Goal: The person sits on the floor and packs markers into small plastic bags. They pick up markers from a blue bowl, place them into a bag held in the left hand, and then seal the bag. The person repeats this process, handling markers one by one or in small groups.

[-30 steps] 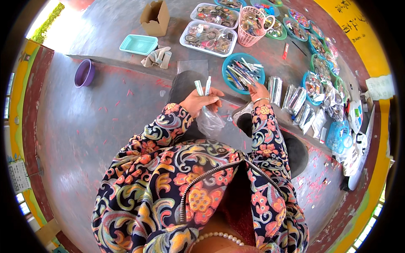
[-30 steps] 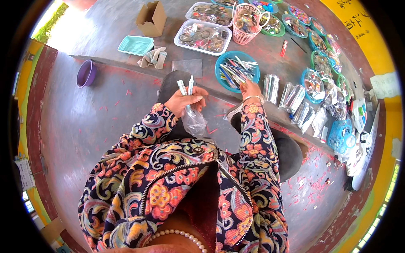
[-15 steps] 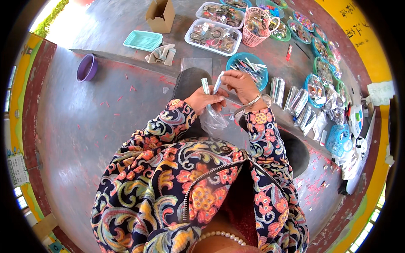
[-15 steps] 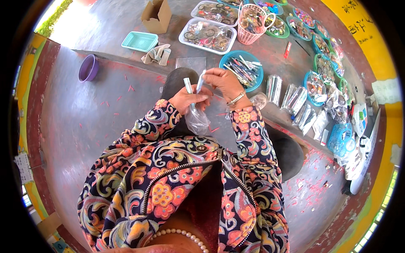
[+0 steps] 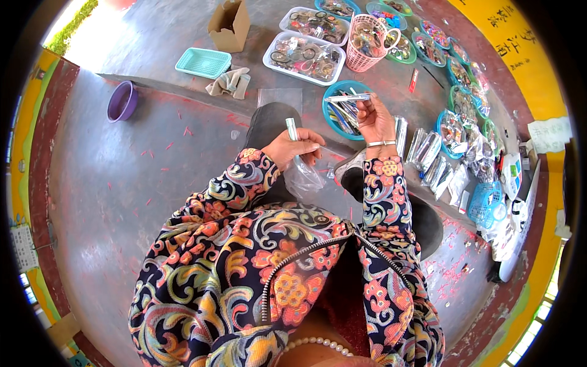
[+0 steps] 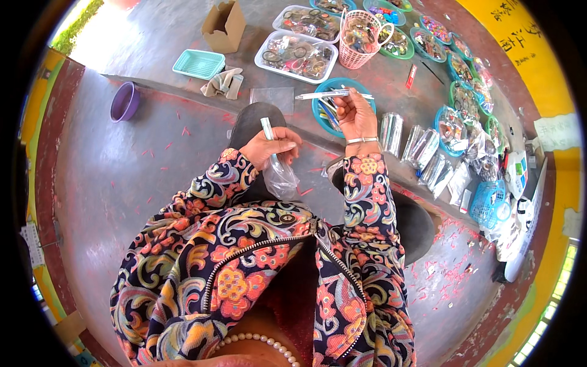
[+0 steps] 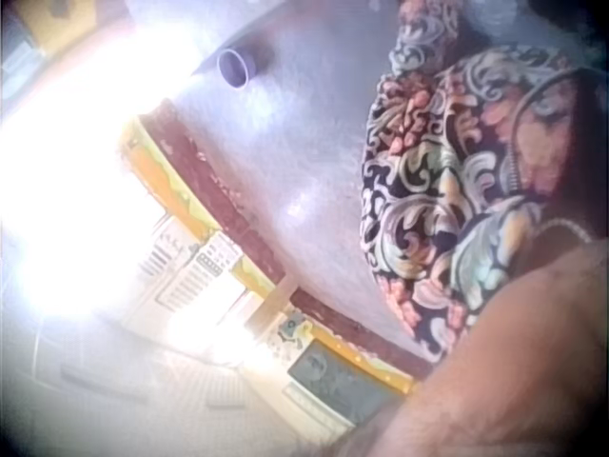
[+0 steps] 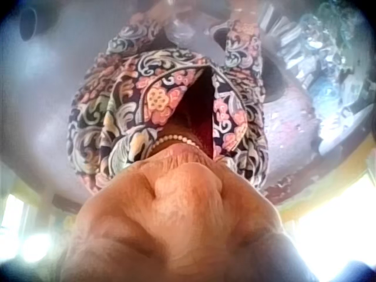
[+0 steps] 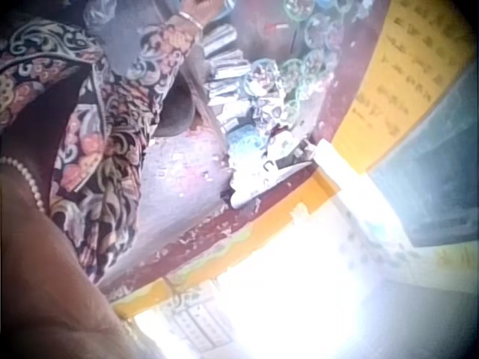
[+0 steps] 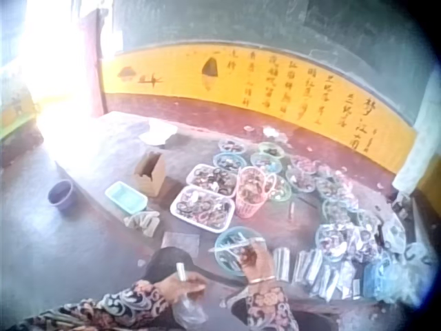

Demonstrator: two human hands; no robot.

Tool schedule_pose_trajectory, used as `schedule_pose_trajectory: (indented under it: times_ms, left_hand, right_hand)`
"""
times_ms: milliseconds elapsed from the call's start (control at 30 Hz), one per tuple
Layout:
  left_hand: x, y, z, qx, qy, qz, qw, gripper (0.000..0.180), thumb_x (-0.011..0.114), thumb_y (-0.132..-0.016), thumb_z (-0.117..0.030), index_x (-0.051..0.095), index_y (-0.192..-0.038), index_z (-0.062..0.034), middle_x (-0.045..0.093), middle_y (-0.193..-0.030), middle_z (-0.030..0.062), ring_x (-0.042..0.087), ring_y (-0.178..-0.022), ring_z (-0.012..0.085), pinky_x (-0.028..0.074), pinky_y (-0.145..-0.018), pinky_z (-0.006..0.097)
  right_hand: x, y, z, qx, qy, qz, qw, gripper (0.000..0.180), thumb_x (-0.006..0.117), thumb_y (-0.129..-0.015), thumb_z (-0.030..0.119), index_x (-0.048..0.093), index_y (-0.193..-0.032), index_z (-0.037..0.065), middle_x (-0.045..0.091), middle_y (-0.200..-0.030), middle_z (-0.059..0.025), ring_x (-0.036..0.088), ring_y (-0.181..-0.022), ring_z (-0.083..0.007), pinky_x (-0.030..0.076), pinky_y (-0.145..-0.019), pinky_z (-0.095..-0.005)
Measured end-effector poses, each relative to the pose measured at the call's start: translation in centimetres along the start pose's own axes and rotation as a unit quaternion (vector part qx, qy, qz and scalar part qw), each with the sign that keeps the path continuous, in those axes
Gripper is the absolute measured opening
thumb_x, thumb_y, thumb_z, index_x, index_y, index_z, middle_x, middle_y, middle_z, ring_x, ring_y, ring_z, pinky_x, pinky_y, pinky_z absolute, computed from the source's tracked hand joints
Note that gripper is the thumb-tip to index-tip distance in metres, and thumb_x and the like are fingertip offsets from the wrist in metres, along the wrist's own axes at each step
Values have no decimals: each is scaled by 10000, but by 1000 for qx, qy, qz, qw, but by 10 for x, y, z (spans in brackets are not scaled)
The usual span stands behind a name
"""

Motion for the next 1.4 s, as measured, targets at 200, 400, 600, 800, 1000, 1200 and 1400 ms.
schedule_pose_trajectory:
  times_ms: [200,400,600,800,1000,1200,1400]
  left_hand:
    - [-1,1,-1,2,-11,-2,1000,179,572,-851,-135,563,-982,-14,607,-775,67,572,-642,124,451,-594,237]
    - [0,1,-1,4,-9,-4,1000,182,568,-853,-132,556,-987,-10,608,-779,70,572,-647,126,450,-592,235]
    - [1,-4,1,-3,-7,3,1000,184,565,-856,-135,553,-991,-10,608,-778,68,571,-648,123,451,-594,234]
    - [2,-4,1,-11,-15,11,1000,198,568,-856,-143,554,-1002,-10,607,-778,67,569,-645,120,449,-588,232]
    - [2,-6,6,-7,-27,16,999,186,575,-845,-139,574,-972,-4,606,-768,73,575,-622,125,451,-567,227]
    - [6,-6,4,-9,-43,24,999,174,612,-803,-94,584,-936,15,592,-739,75,577,-638,135,466,-541,242]
    - [6,-6,9,-53,-46,27,997,216,645,-782,-92,583,-955,22,586,-736,57,568,-639,125,458,-525,231]
  right_hand:
    - [-24,-10,-4,-2,12,-87,996,117,643,-809,147,586,-805,45,621,-700,-77,614,-605,-175,481,-467,-231]
    - [-125,-32,-25,-8,22,-230,973,146,642,-811,162,568,-786,38,624,-707,-77,616,-618,-191,491,-495,-253]
    - [-184,-37,-40,11,26,-319,947,130,553,-856,101,525,-894,-20,629,-796,-140,632,-704,-237,512,-550,-267]
    - [-144,-38,-34,38,88,-138,986,132,507,-850,9,519,-965,-55,616,-926,-159,615,-823,-220,501,-665,-246]
    - [43,25,-55,90,387,132,908,301,649,-791,201,596,-1031,27,633,-842,-61,579,-733,-121,444,-633,-236]
    - [76,52,-66,136,458,183,859,190,634,-799,152,632,-946,32,608,-759,11,531,-672,-44,376,-554,-169]
    - [60,31,-27,-3,262,94,960,99,603,-823,129,621,-843,33,610,-706,-20,509,-578,-62,383,-518,-195]
Point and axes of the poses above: each hand's wrist, its own y-axis away from the middle knuckle, its own x-axis out of the palm, z = x × y, the point moved 4 cm from there along -y, towards the middle knuckle
